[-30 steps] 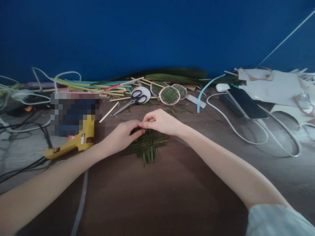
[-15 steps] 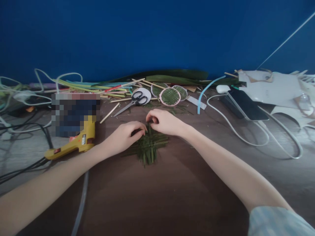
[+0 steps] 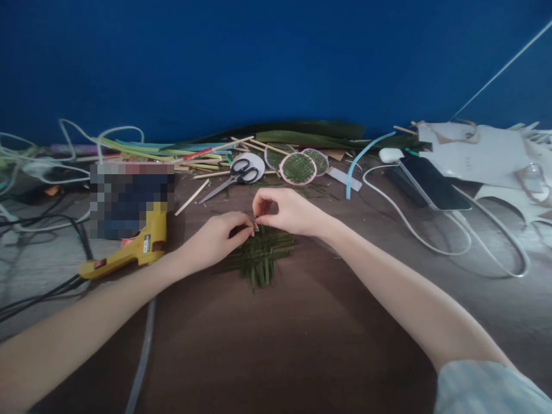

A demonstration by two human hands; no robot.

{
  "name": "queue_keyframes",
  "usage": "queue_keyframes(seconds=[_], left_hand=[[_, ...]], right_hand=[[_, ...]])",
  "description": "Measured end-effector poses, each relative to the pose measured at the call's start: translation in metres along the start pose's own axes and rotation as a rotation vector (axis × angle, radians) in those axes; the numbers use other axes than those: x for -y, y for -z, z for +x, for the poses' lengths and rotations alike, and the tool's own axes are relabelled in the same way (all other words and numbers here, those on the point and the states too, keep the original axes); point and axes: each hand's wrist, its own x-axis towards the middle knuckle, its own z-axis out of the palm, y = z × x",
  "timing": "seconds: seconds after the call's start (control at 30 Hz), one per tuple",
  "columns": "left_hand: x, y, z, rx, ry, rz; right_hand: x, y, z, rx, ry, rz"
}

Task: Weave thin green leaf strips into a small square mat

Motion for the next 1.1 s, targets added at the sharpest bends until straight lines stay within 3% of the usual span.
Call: queue_keyframes(seconds=[0.27,0.6,0.77,0.97,1.1], left_hand=[[-0.001,0.001,0.000,0.010,0.036,0.025],[-0.001,0.000,-0.001,0.011,-0.042,0.060],[-0.001,0.000,0.000,0.020,-0.049,0.049],[0.001,-0.002,-0.002,0.014,-0.004,0.045],[0.002,-0.006,-0.004,-0.023,-0.011,0.049]], right_hand=[[0.004,0.010,-0.001,0.212,-0.003,0.086],[0.004,0.012,-0.001,0.162,-0.127,0.199],[0.000,0.016,-0.001,0.059,-0.322,-0.024],[-0.001,0.020,-0.001,0.300,-0.393,-0.298],[0.001,0.019,-0.002,0.317,-0.396,-0.339]])
